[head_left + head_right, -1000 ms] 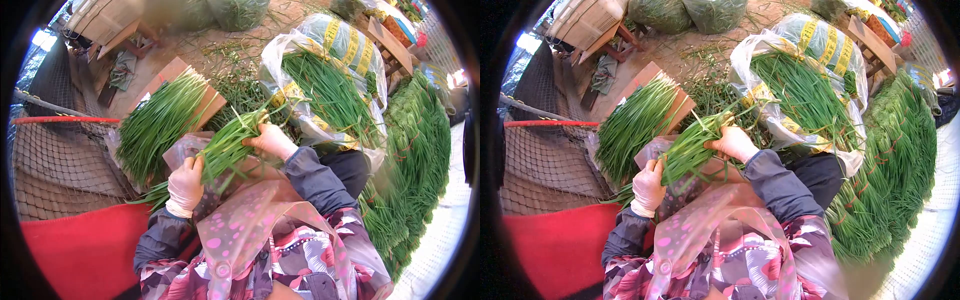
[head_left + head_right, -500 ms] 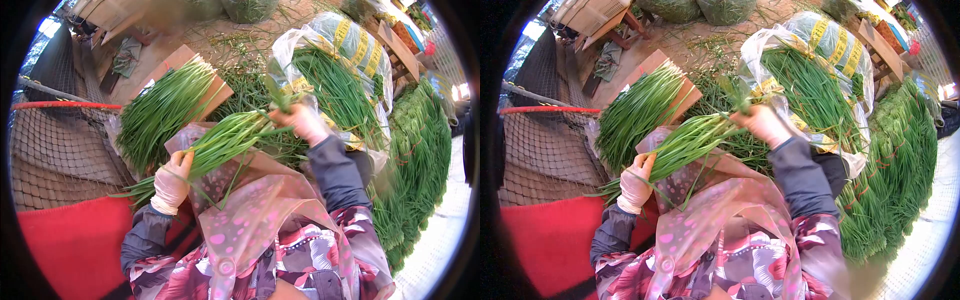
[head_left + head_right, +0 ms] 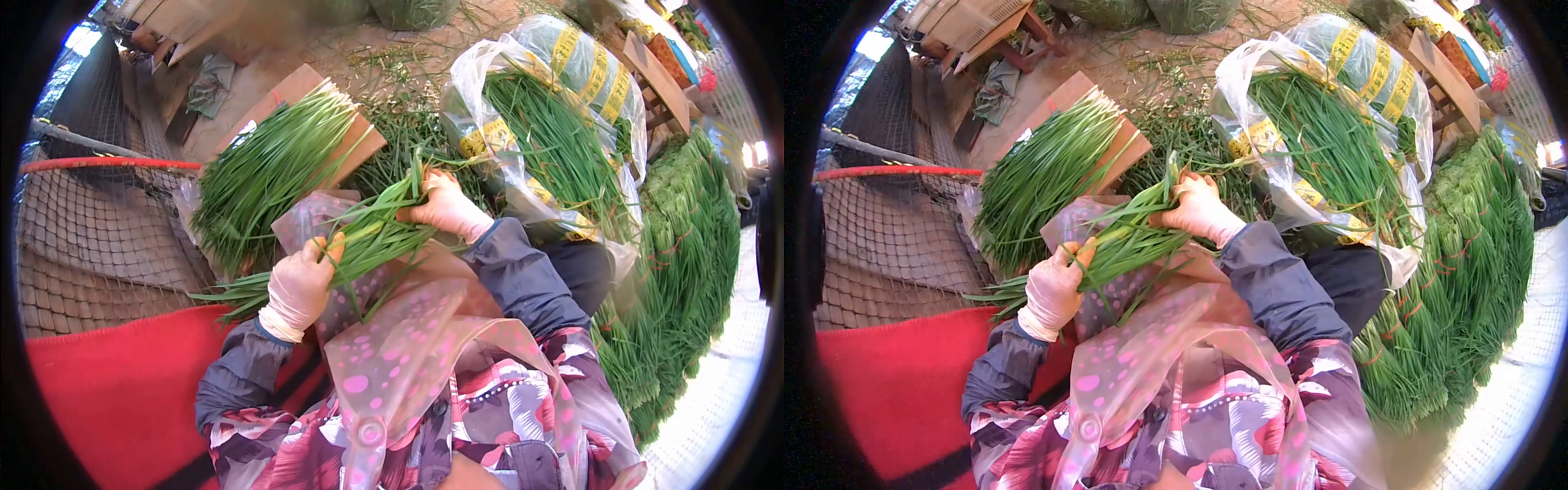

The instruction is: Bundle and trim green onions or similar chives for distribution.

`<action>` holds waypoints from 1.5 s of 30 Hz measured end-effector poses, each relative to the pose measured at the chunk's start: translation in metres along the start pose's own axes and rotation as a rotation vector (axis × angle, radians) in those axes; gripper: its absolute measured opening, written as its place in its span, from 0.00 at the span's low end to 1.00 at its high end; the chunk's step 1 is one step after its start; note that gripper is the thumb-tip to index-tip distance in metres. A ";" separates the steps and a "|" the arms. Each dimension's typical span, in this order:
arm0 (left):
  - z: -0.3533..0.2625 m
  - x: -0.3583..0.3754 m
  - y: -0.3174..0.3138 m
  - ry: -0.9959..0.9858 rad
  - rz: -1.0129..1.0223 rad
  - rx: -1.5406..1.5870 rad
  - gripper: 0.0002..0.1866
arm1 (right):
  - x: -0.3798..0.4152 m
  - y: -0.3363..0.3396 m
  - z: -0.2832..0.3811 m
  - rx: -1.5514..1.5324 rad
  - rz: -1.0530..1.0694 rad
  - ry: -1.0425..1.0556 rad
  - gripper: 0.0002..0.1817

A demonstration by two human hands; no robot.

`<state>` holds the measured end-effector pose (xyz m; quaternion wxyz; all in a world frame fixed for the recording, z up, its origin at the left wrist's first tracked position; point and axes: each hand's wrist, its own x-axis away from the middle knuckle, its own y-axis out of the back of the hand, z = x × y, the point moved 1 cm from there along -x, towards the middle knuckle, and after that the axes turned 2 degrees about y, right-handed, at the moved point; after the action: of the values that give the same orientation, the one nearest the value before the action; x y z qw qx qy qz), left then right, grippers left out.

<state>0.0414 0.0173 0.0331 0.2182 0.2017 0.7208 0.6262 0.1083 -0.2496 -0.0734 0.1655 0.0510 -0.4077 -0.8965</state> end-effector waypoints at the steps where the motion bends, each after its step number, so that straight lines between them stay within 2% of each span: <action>1: -0.001 -0.001 0.005 0.042 0.034 -0.019 0.45 | 0.000 -0.004 0.001 -0.205 -0.047 -0.043 0.26; 2: -0.001 -0.001 0.007 0.046 0.036 -0.016 0.45 | 0.002 -0.008 0.001 -0.409 -0.091 -0.087 0.22; 3: -0.002 -0.002 0.007 0.093 0.090 -0.005 0.46 | 0.009 -0.007 0.002 0.021 -0.166 0.043 0.19; 4: -0.001 -0.003 0.007 0.137 0.144 0.005 0.47 | 0.007 -0.006 0.006 0.018 -0.161 0.041 0.19; 5: 0.001 -0.002 0.004 0.087 0.086 -0.009 0.40 | 0.003 -0.005 0.005 0.111 -0.068 -0.115 0.19; 6: 0.001 -0.001 0.005 0.088 0.086 -0.009 0.40 | -0.003 -0.004 0.003 0.206 0.023 -0.268 0.19; 7: 0.001 0.001 0.006 0.079 0.111 0.005 0.40 | -0.006 -0.003 -0.004 0.251 0.052 -0.241 0.21; 8: 0.000 0.003 0.007 0.072 0.136 0.019 0.40 | -0.005 -0.005 -0.008 0.250 0.054 -0.239 0.21; 10: -0.002 0.004 0.010 0.085 0.126 0.052 0.41 | -0.004 -0.005 -0.011 0.136 -0.114 -0.176 0.20; 14: -0.005 0.005 0.017 0.092 0.098 0.119 0.43 | -0.014 0.009 -0.010 0.083 -0.038 -0.178 0.18; 16: -0.004 0.006 0.022 0.107 0.096 0.101 0.43 | -0.015 0.000 -0.034 -0.106 -0.115 -0.157 0.16; 17: -0.003 0.008 0.025 0.122 0.096 0.085 0.43 | -0.013 0.011 -0.034 0.145 -0.144 -0.140 0.14; 19: 0.008 0.018 0.034 0.129 0.094 0.077 0.43 | -0.008 0.024 -0.078 0.214 -0.253 -0.227 0.14; 20: 0.016 0.024 0.039 0.136 0.088 0.064 0.43 | 0.003 0.052 -0.076 0.092 -0.244 -0.364 0.11; 21: 0.025 0.031 0.044 0.166 0.071 0.075 0.42 | 0.008 0.046 -0.121 -0.033 -0.341 -0.453 0.11; 22: 0.032 0.035 0.049 0.169 0.022 0.050 0.42 | 0.021 0.051 -0.135 0.120 -0.359 -0.370 0.11; 23: 0.038 0.040 0.054 0.168 -0.016 0.021 0.42 | 0.033 0.043 -0.137 0.099 -0.364 -0.438 0.11; 24: 0.042 0.040 0.058 0.165 -0.061 -0.010 0.42 | 0.041 0.020 -0.146 0.395 -0.264 -0.400 0.12; 25: 0.043 0.039 0.060 0.166 -0.073 -0.016 0.42 | 0.047 -0.005 -0.140 0.664 0.047 -0.357 0.12; 26: 0.042 0.038 0.063 0.158 -0.120 -0.028 0.41 | 0.056 -0.036 -0.153 0.567 0.451 -0.402 0.18; 28: 0.044 0.036 0.071 0.147 -0.182 -0.060 0.40 | 0.080 -0.042 -0.146 0.458 0.823 -0.363 0.24; 30: 0.040 0.035 0.074 0.080 -0.184 -0.094 0.39 | 0.069 0.008 -0.116 0.217 0.643 -0.355 0.27; 32: 0.032 0.026 0.075 0.039 -0.170 -0.090 0.38 | 0.039 0.060 -0.091 0.236 0.479 -0.273 0.27; 33: 0.029 0.020 0.073 -0.006 -0.135 -0.112 0.37 | 0.023 0.090 -0.057 0.235 0.301 -0.332 0.27; 34: 0.027 0.014 0.071 -0.052 -0.105 -0.133 0.37 | 0.016 0.106 -0.037 0.130 0.055 -0.214 0.28; 36: 0.020 0.004 0.066 -0.109 -0.108 -0.175 0.33 | 0.002 0.118 0.009 -0.226 -0.005 -0.030 0.38; 37: 0.015 -0.002 0.065 -0.146 -0.092 -0.187 0.31 | -0.007 0.111 0.021 -0.246 0.073 -0.010 0.40; 38: 0.010 -0.007 0.065 -0.182 -0.077 -0.201 0.29 | -0.009 0.101 0.035 -0.249 0.127 -0.009 0.36; 40: 0.006 -0.012 0.062 -0.233 -0.099 -0.240 0.27 | -0.016 0.079 0.044 -0.514 0.339 -0.149 0.28; 41: 0.004 -0.014 0.062 -0.247 -0.097 -0.262 0.27 | -0.013 0.071 0.041 -0.516 0.340 -0.151 0.28; 43: 0.002 -0.014 0.060 -0.263 -0.091 -0.281 0.28 | -0.008 0.056 0.032 -1.003 0.041 -0.251 0.18; 45: 0.002 -0.015 0.058 -0.276 -0.098 -0.299 0.27 | -0.005 0.054 0.014 -1.151 -0.066 -0.321 0.13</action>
<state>0.0556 0.0181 0.0910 0.3726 0.2159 0.5922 0.6811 0.1236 -0.2707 -0.0242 0.0750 -0.1703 0.1254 -0.9745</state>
